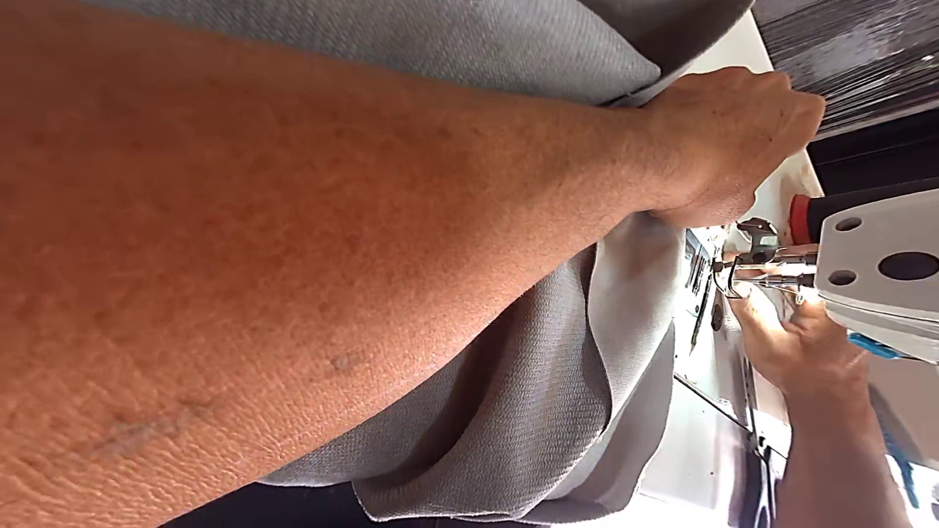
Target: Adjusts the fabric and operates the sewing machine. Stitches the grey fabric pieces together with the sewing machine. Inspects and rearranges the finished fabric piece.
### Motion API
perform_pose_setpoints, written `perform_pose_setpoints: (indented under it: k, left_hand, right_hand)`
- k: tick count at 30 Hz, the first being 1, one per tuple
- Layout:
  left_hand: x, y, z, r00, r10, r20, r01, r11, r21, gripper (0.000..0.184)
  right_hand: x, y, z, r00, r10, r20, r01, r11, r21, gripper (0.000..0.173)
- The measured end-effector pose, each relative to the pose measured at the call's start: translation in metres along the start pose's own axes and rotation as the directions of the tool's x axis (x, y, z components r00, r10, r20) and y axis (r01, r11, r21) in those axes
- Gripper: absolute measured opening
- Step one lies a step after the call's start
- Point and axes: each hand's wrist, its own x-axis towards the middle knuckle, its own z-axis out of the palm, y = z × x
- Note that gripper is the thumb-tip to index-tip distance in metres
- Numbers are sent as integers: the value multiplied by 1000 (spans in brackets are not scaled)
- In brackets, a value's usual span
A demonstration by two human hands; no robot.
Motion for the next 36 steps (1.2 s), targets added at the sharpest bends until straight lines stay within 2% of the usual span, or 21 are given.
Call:
perform_pose_setpoints:
  k: [2,8,13,16,22,25,27,29,31,33,36]
  left_hand:
    - [0,0,0,1000,7,0,-7,1000,8,13]
    - [2,0,2,1000,19,-6,-19,1000,19,16]
    - [3,-2,4,999,38,-15,-38,999,38,19]
    - [3,-3,4,999,45,-6,-45,998,49,18]
    - [4,-2,4,999,47,-4,-47,999,26,20]
    - [4,-3,4,999,48,-6,-48,999,22,21]
    - [4,-4,4,999,52,-7,-51,998,27,20]
    - [5,-5,5,998,59,-15,-59,998,25,19]
    - [5,-5,5,999,53,-10,-53,998,21,20]
    - [3,-4,5,999,47,-14,-47,999,18,19]
    - [1,-1,4,1000,28,-10,-28,999,35,19]
  right_hand:
    - [-7,2,-1,999,-20,-28,19,999,-43,62]
    - [-3,-8,-8,1000,17,16,-17,1000,-12,40]
    - [1,-21,-20,974,114,196,-81,983,-166,41]
    - [-8,-12,-20,972,97,214,-56,980,-191,34]
    - [-26,-3,-20,999,-9,39,9,1000,0,27]
    - [-30,3,-20,995,-56,-81,65,991,117,44]
    - [-27,3,-17,994,-51,-100,70,976,204,53]
    - [-20,-1,-10,995,-21,-94,45,964,261,55]
    - [-13,-6,-2,997,10,-79,15,953,304,47]
    - [-8,-15,2,998,50,-41,-32,933,358,29]
    - [-7,-19,5,995,82,-62,-58,946,319,21]
